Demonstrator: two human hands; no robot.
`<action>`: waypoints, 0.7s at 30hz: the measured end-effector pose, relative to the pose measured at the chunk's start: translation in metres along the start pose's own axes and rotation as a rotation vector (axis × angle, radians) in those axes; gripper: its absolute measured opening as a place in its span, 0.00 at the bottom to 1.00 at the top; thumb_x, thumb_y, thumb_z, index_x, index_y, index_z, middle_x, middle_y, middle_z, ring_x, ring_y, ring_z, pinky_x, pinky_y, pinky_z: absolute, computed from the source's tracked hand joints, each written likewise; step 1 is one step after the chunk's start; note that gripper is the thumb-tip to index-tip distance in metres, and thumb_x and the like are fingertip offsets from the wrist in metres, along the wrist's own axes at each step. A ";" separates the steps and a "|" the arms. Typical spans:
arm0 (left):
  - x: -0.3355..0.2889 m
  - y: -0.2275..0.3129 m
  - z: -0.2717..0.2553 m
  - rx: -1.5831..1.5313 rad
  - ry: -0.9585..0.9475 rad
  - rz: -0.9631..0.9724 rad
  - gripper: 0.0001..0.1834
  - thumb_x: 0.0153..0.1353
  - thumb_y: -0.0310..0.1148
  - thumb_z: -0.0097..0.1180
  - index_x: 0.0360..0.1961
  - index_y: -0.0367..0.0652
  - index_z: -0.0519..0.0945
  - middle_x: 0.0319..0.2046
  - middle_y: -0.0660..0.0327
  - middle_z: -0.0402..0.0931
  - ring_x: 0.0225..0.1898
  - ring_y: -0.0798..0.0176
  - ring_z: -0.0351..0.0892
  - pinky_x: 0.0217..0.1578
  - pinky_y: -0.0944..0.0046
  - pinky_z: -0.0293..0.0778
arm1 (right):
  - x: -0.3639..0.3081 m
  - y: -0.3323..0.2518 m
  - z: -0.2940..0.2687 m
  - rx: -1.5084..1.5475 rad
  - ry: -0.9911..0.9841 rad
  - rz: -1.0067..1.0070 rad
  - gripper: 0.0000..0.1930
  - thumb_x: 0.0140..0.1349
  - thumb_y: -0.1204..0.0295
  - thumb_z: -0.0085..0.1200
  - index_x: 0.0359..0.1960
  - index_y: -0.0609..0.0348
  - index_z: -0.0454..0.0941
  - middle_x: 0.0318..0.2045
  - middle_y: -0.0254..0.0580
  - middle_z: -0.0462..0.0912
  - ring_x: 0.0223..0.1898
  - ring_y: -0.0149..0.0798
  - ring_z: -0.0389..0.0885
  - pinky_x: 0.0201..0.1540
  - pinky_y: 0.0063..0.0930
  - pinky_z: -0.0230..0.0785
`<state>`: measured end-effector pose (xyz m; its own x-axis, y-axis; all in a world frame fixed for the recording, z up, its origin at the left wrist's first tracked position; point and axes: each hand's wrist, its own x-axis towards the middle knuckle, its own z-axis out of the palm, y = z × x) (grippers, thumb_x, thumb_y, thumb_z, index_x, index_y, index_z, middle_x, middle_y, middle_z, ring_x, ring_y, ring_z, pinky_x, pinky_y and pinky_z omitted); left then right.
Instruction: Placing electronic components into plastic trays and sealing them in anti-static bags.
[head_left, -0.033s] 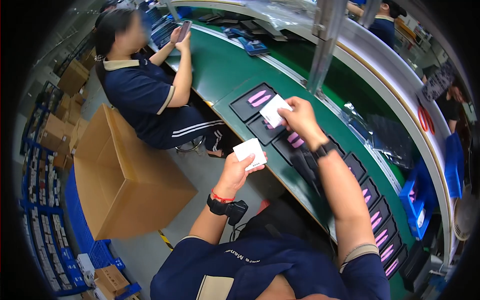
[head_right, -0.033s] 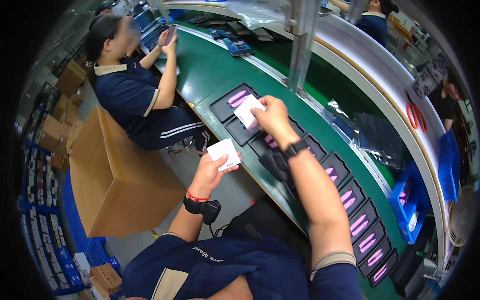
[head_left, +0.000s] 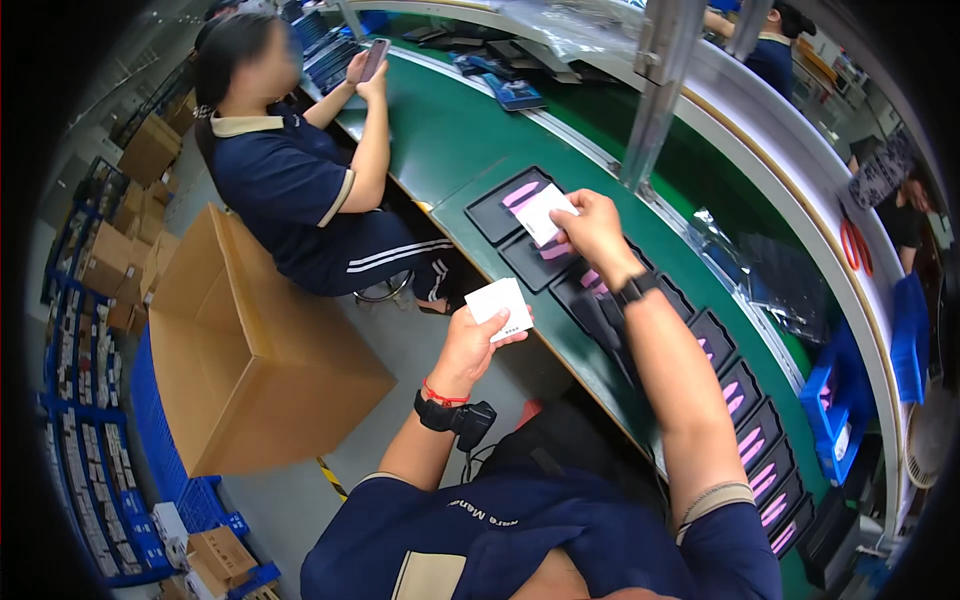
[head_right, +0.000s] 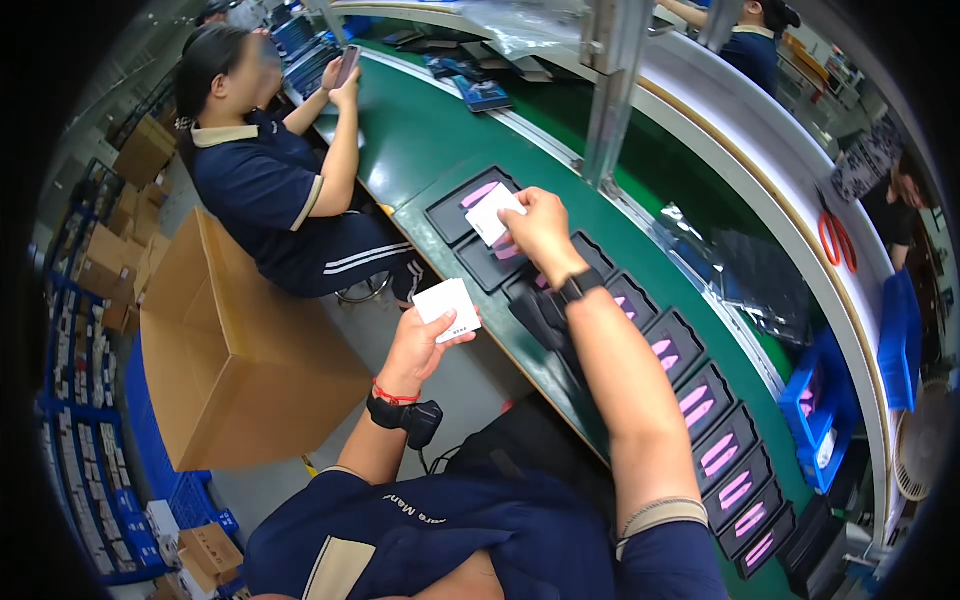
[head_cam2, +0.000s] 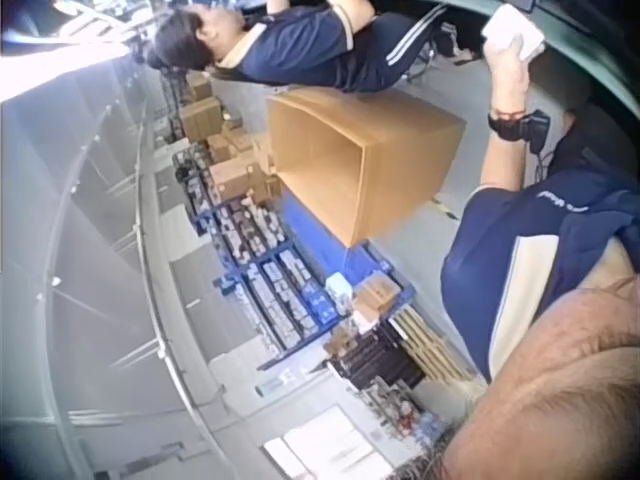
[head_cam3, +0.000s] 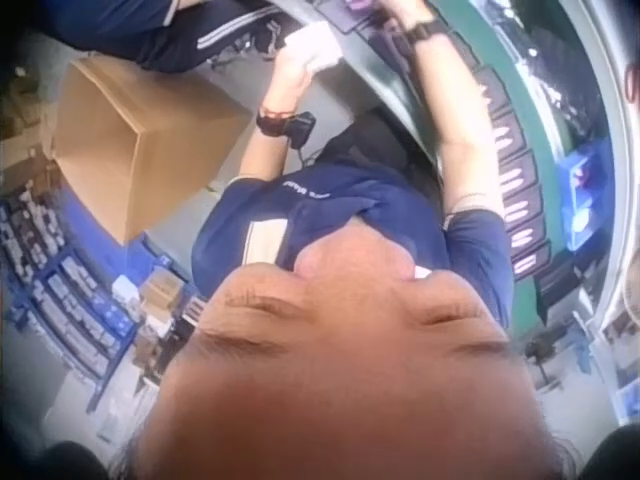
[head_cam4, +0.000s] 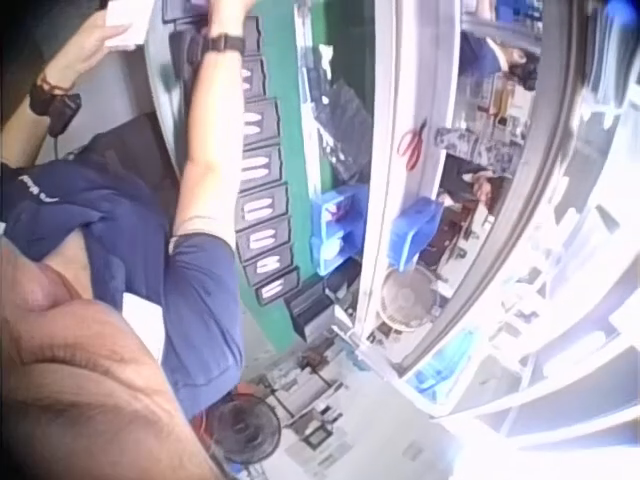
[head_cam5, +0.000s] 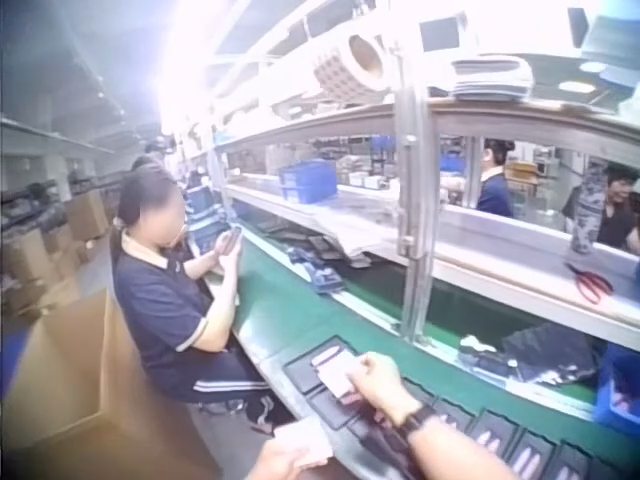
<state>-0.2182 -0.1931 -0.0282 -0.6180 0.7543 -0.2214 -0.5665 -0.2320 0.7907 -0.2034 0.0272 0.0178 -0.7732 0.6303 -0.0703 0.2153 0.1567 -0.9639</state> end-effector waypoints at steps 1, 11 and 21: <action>0.001 0.002 -0.002 0.052 0.052 0.017 0.19 0.60 0.22 0.50 0.53 0.31 0.69 0.43 0.49 0.77 0.42 0.55 0.80 0.36 0.61 0.80 | 0.017 0.010 0.011 0.062 0.032 0.033 0.13 0.51 0.72 0.61 0.35 0.69 0.76 0.22 0.41 0.81 0.17 0.32 0.79 0.22 0.27 0.71; 0.045 0.013 -0.017 0.154 0.018 0.111 0.19 0.55 0.20 0.56 0.49 0.31 0.73 0.38 0.55 0.79 0.32 0.63 0.81 0.24 0.68 0.76 | -0.022 0.020 0.024 -0.157 -0.395 -0.048 0.11 0.48 0.70 0.66 0.24 0.65 0.79 0.21 0.34 0.79 0.23 0.25 0.73 0.26 0.22 0.66; 0.055 0.011 -0.028 0.143 0.026 0.041 0.19 0.61 0.22 0.46 0.54 0.30 0.68 0.42 0.49 0.78 0.40 0.55 0.81 0.38 0.60 0.80 | -0.025 0.027 0.008 -0.773 0.401 -0.389 0.14 0.49 0.67 0.65 0.31 0.67 0.79 0.20 0.40 0.79 0.22 0.31 0.77 0.26 0.26 0.69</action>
<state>-0.2738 -0.1712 -0.0478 -0.6543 0.7292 -0.2003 -0.4582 -0.1716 0.8721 -0.1832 0.0097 -0.0086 -0.6424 0.6192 0.4516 0.4315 0.7792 -0.4546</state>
